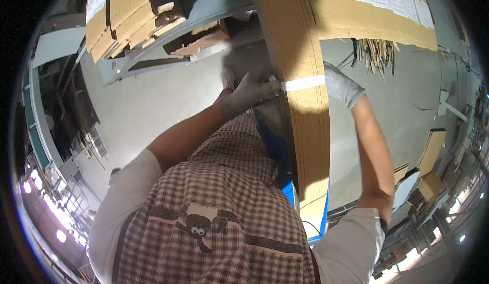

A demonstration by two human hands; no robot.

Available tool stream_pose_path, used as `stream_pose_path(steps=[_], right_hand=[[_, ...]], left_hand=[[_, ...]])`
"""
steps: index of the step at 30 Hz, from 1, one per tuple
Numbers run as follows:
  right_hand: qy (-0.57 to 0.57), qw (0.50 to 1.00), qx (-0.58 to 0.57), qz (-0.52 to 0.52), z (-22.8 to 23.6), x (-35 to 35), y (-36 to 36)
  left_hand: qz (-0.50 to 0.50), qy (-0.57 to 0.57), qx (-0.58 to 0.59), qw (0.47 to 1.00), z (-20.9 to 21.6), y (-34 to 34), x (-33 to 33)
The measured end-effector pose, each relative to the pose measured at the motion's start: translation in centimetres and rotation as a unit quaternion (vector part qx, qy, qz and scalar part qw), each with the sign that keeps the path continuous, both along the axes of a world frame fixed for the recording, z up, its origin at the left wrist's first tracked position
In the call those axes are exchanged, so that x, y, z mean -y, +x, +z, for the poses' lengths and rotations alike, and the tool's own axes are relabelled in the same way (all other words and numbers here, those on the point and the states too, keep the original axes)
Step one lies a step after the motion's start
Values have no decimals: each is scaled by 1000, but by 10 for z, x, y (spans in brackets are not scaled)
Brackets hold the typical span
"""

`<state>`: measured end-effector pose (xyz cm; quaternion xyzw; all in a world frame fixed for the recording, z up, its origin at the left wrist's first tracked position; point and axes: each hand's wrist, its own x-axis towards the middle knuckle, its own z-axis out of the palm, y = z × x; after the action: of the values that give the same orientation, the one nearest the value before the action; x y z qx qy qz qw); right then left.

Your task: Packing long thin boards into a stack and securing them with tape and labels.

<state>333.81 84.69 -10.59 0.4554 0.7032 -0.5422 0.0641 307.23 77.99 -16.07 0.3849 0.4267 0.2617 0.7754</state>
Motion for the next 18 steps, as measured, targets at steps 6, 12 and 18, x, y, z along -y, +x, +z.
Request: stream_pose_path(steps=[6,12,18], right_hand=[[5,928,-136,-347,37,24,-42],[369,901,119,-196,66,83,-105],[425,876,78,-214,75,82,-106]], left_hand=[[-94,82,165,978,-48,7,-24],[-112,-42,-42,992,-44,-13,-6],[-83,115,3,990,109,-52,-20]])
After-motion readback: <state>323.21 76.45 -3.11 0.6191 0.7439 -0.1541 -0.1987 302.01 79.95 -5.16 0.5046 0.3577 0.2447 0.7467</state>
